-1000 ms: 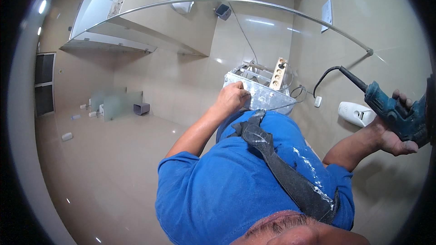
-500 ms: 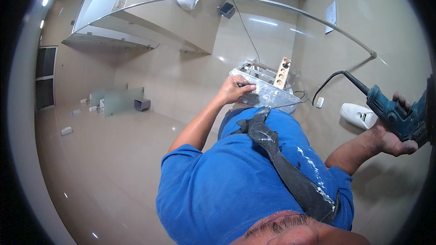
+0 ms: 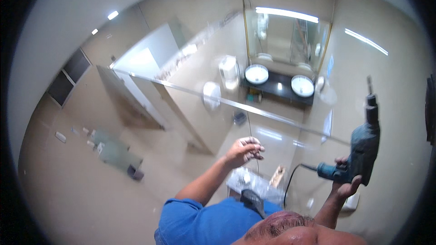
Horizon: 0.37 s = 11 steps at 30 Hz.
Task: The person uses a corded electric drill to drive screws into a ceiling or overhead structure. They repeatedly insert screws into the drill and drive them into the ceiling, working along a linear section.
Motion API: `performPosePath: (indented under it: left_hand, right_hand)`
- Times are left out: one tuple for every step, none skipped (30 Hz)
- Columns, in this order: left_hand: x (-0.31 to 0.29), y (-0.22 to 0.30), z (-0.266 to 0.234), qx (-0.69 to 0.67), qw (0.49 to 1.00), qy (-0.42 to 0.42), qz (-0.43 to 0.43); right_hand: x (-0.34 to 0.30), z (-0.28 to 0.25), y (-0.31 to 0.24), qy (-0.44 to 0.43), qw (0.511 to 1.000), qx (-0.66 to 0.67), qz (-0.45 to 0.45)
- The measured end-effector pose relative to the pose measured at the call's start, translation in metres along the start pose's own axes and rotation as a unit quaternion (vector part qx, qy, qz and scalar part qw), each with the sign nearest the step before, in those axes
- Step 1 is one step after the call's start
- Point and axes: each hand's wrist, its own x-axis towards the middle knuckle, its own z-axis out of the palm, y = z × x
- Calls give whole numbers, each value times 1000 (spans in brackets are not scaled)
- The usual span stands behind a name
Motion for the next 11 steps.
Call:
performPosePath:
  left_hand:
    - [12,10,16,-34,998,-57,18]
    - [24,22,34,-39,997,-61,38]
    - [33,32,52,-62,992,-99,56]
    - [41,46,70,-58,990,-96,85]
    - [48,60,87,-61,985,-111,118]
    - [56,75,104,-66,975,-150,149]
    - [60,88,122,-44,965,-183,183]
    - [60,99,138,-49,958,-193,207]
    - [60,110,154,-62,952,-197,228]
    - [60,125,169,-52,940,-241,238]
    - [62,134,185,-33,917,-260,301]
  right_hand:
    - [1,4,3,-17,1000,7,10]
    - [2,9,4,-19,1000,-6,-1]
    - [4,15,5,-37,999,-13,-13]
    - [6,21,5,-41,999,-3,-10]
    - [9,28,7,-63,997,-13,-37]
    - [11,32,10,-61,997,-24,-40]
    - [12,35,14,-73,995,-30,-59]
    - [10,33,19,-79,995,-21,-51]
    - [4,29,26,-82,995,-10,-48]
    - [2,22,37,-70,997,-19,-19]
    - [-16,7,43,-51,998,-27,-5]
